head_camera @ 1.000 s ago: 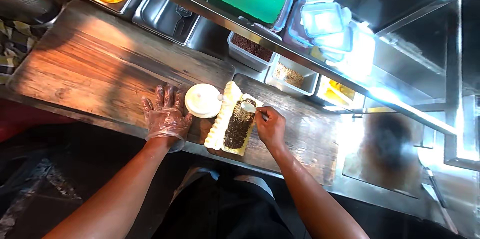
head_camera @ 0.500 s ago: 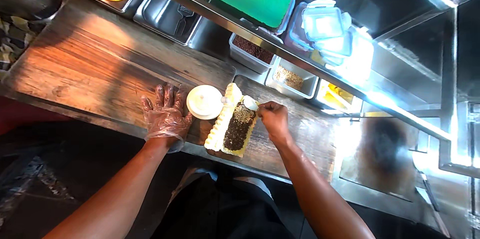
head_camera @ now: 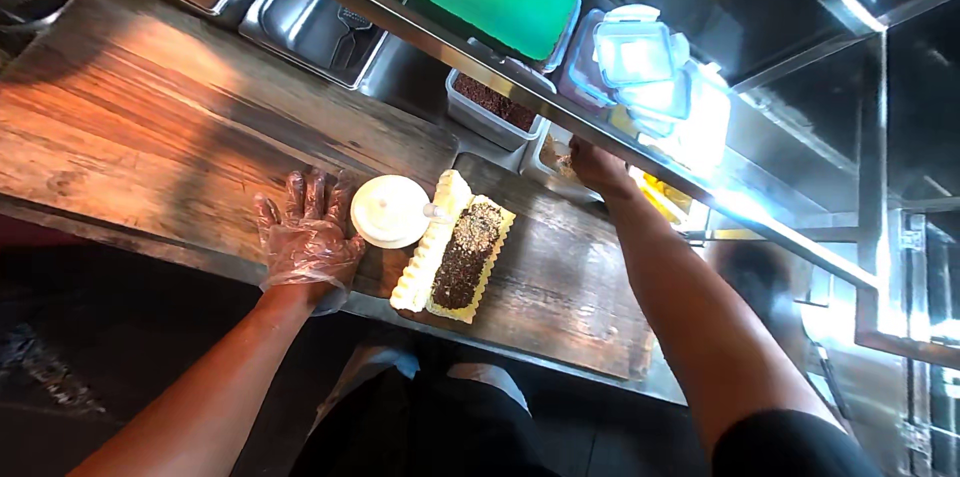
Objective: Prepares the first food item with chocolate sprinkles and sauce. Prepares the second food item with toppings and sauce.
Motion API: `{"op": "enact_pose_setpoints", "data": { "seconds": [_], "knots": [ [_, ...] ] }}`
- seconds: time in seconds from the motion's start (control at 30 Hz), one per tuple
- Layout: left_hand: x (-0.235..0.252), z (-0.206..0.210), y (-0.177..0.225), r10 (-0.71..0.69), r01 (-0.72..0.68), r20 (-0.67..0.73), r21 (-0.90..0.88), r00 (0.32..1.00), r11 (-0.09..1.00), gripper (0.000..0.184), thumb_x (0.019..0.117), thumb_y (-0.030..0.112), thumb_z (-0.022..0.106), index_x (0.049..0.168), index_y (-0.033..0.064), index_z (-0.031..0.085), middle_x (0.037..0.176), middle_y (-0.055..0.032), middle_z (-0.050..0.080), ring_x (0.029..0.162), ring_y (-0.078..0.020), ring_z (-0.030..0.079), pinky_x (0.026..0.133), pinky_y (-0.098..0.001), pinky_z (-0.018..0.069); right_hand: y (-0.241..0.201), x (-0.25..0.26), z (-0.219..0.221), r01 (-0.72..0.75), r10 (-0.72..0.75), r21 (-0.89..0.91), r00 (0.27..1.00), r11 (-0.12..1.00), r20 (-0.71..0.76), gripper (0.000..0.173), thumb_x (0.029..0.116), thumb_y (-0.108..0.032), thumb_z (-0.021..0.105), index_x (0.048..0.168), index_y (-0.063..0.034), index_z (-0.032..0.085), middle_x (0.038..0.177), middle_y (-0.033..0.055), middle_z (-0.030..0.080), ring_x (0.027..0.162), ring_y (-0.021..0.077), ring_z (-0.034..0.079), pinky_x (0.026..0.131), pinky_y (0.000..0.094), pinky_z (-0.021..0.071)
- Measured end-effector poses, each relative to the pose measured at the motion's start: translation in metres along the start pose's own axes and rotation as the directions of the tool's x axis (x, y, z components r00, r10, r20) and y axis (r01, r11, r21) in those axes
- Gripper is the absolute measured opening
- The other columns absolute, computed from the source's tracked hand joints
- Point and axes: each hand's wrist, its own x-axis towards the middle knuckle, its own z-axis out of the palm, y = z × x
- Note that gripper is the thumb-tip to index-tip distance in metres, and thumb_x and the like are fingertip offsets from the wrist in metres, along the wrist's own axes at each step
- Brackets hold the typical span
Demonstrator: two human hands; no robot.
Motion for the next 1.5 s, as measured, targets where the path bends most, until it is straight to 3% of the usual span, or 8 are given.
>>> {"op": "enact_pose_setpoints", "data": {
  "seconds": [0.2, 0.4, 0.73, 1.07, 1.2, 1.3, 1.37, 1.5],
  "knots": [
    [0.000, 0.001, -0.001, 0.005, -0.005, -0.012, -0.003, 1.000, 1.000, 0.086, 0.0836, 0.040, 0.074, 0.160, 0.0254, 0.036, 0.169, -0.0103, 0.024, 0.158, -0.0355, 0.013, 0.120, -0.0714, 0.0046, -0.006, 0.011, 0.011, 0.090, -0.177, 0.448, 0.972, 0.890, 0.155, 0.017, 0.0960, -0.011, 0.067, 0.109, -0.0040, 0.074, 0.096, 0.0115, 0.074, 0.083, 0.0209, 0.071, 0.081, 0.0453, 0.0589],
    [0.001, 0.003, -0.004, 0.016, -0.017, -0.022, -0.008, 1.000, 1.000, 0.084, 0.0866, 0.049, 0.066, 0.161, 0.0279, 0.033, 0.170, -0.0094, 0.022, 0.158, -0.0339, 0.012, 0.120, -0.0701, 0.0025, 0.005, -0.007, -0.005, -0.218, 0.032, 0.697, 0.962, 0.684, 0.270, 0.015, 0.0972, -0.012, 0.062, 0.107, -0.0019, 0.068, 0.075, -0.0002, 0.063, 0.054, 0.0034, 0.050, 0.050, 0.0199, 0.0426],
    [0.001, 0.006, -0.005, 0.013, -0.013, 0.004, 0.070, 1.000, 0.997, 0.077, 0.0918, 0.049, 0.063, 0.160, 0.0251, 0.037, 0.169, -0.0109, 0.025, 0.158, -0.0355, 0.012, 0.120, -0.0718, 0.0029, 0.012, -0.044, -0.020, -0.271, 0.278, 0.883, 0.945, 0.384, 0.170, 0.007, 0.0954, -0.011, 0.064, 0.097, -0.0048, 0.066, 0.071, 0.0003, 0.064, 0.051, 0.0051, 0.052, 0.046, 0.0202, 0.0438],
    [0.001, 0.006, -0.005, 0.006, -0.006, -0.017, 0.028, 1.000, 1.000, 0.075, 0.0948, 0.068, 0.042, 0.160, 0.0292, 0.037, 0.170, -0.0078, 0.023, 0.158, -0.0336, 0.012, 0.120, -0.0713, 0.0026, -0.079, -0.138, -0.034, -0.221, 0.323, 0.936, 0.938, 0.273, 0.127, 0.010, 0.0923, -0.004, 0.067, 0.100, 0.0016, 0.070, 0.077, 0.0078, 0.070, 0.051, 0.0096, 0.054, 0.046, 0.0256, 0.0455],
    [0.001, 0.007, -0.005, 0.008, -0.007, -0.019, 0.023, 1.000, 1.000, 0.077, 0.0948, 0.070, 0.039, 0.159, 0.0285, 0.038, 0.170, -0.0063, 0.023, 0.158, -0.0328, 0.012, 0.120, -0.0706, 0.0026, -0.131, -0.188, 0.000, -0.212, 0.253, 0.844, 0.963, 0.493, 0.094, 0.011, 0.0923, -0.009, 0.069, 0.099, -0.0024, 0.075, 0.080, 0.0080, 0.073, 0.061, 0.0156, 0.065, 0.056, 0.0356, 0.0570],
    [0.002, 0.008, -0.005, 0.003, -0.003, -0.020, 0.042, 1.000, 0.999, 0.077, 0.0941, 0.071, 0.039, 0.159, 0.0304, 0.037, 0.171, -0.0034, 0.022, 0.159, -0.0314, 0.011, 0.121, -0.0691, 0.0020, -0.161, -0.221, 0.038, 0.130, 0.051, 0.581, 0.957, 0.804, -0.285, 0.012, 0.0963, -0.008, 0.065, 0.104, -0.0056, 0.074, 0.094, 0.0060, 0.073, 0.079, 0.0155, 0.071, 0.072, 0.0376, 0.0630],
    [0.002, 0.008, -0.005, 0.007, -0.006, -0.018, 0.048, 1.000, 0.999, 0.076, 0.0941, 0.069, 0.042, 0.159, 0.0302, 0.037, 0.170, -0.0043, 0.023, 0.159, -0.0316, 0.012, 0.121, -0.0699, 0.0032, -0.163, -0.224, 0.063, 0.344, -0.119, 0.316, 0.819, 0.884, -0.561, 0.015, 0.0932, -0.005, 0.063, 0.103, -0.0039, 0.074, 0.094, 0.0084, 0.070, 0.081, 0.0184, 0.071, 0.070, 0.0354, 0.0625],
    [0.001, 0.007, -0.004, 0.005, -0.005, -0.017, 0.041, 1.000, 0.999, 0.075, 0.0958, 0.068, 0.041, 0.159, 0.0272, 0.039, 0.170, -0.0057, 0.025, 0.158, -0.0328, 0.014, 0.121, -0.0701, 0.0033, -0.166, -0.212, 0.034, 0.114, 0.135, 0.512, 0.896, 0.851, -0.423, 0.015, 0.0970, -0.009, 0.064, 0.105, -0.0033, 0.075, 0.091, 0.0093, 0.072, 0.078, 0.0200, 0.071, 0.068, 0.0387, 0.0618]
  ]
}}
